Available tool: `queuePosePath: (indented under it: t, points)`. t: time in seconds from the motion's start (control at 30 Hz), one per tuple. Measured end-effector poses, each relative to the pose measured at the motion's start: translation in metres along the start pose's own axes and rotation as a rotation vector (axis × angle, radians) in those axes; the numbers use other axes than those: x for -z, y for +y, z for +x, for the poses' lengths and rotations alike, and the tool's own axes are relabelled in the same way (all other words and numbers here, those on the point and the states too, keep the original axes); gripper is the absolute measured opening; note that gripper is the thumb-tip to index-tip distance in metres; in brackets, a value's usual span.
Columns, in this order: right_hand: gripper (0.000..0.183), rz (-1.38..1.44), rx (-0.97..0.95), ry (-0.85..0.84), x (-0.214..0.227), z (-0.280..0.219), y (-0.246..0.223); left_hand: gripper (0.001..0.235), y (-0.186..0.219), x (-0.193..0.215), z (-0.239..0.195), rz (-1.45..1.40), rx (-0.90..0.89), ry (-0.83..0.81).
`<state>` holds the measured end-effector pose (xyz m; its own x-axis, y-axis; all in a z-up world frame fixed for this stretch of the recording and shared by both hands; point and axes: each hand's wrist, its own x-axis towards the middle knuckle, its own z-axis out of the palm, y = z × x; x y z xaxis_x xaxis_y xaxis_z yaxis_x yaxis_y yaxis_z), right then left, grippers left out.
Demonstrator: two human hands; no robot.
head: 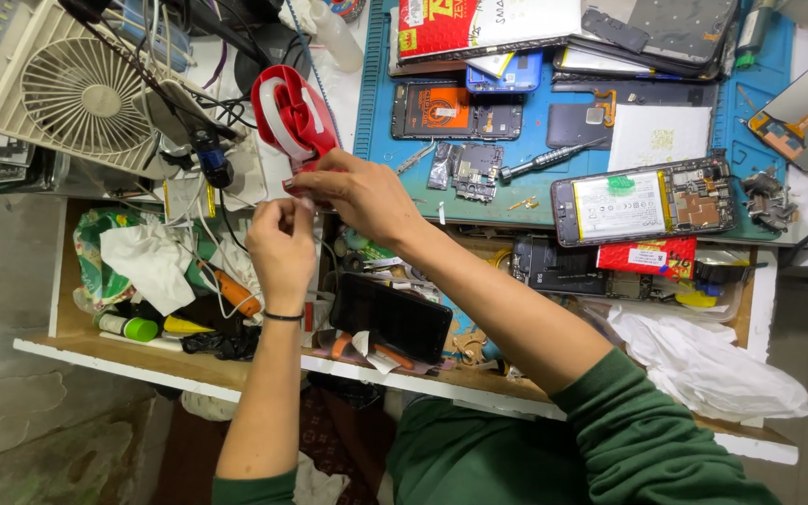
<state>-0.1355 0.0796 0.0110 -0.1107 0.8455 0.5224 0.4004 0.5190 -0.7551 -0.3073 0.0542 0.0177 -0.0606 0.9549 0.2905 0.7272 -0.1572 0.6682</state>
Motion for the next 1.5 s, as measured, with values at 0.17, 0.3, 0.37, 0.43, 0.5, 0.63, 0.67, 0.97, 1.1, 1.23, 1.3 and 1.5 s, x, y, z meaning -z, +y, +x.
queuePosePath:
  t: [0.17,0.3,0.37,0.43,0.5,0.63,0.67,0.97,1.1,1.23,1.3,1.5]
  points:
    - [0.022,0.023,-0.037,0.039,0.004,0.003,0.003,0.015,-0.004,0.013,-0.014,0.139,0.003,-0.154]
    - [0.033,-0.022,0.003,0.012,-0.006,-0.004,0.013,0.011,-0.013,0.029,0.005,0.076,0.142,-0.005]
    - [0.038,-0.036,0.01,0.006,-0.003,-0.004,0.01,0.009,-0.023,0.024,0.025,0.019,0.17,-0.006]
    - [0.06,0.003,-0.001,0.016,0.005,-0.004,0.002,0.007,-0.043,0.008,0.049,0.05,0.265,-0.109]
    - [0.068,-0.002,-0.001,0.033,-0.001,-0.006,0.008,0.005,-0.042,0.002,0.055,0.136,0.217,-0.127]
    - [0.081,0.016,0.006,0.037,-0.002,-0.005,0.009,0.004,-0.041,0.001,0.064,0.165,0.242,-0.128]
    - [0.081,0.015,0.006,0.038,0.0,-0.006,0.007,0.004,-0.037,0.002,0.059,0.164,0.241,-0.13]
    - [0.087,0.025,-0.053,-0.002,0.005,-0.003,0.002,0.015,-0.011,0.024,0.037,-0.211,0.386,-0.082]
    - [0.084,0.034,-0.057,-0.013,0.007,-0.002,-0.001,0.017,-0.03,0.022,0.036,-0.025,0.352,-0.196]
    - [0.084,0.03,-0.067,-0.018,0.009,-0.002,-0.003,0.023,-0.042,0.014,0.043,0.231,0.281,-0.2]
    - [0.084,0.025,-0.067,-0.02,0.009,-0.003,-0.004,0.024,-0.04,0.014,0.042,0.239,0.318,-0.19]
    - [0.084,0.031,-0.082,-0.029,0.009,-0.001,-0.005,0.042,-0.012,0.032,0.041,0.426,0.262,-0.127]
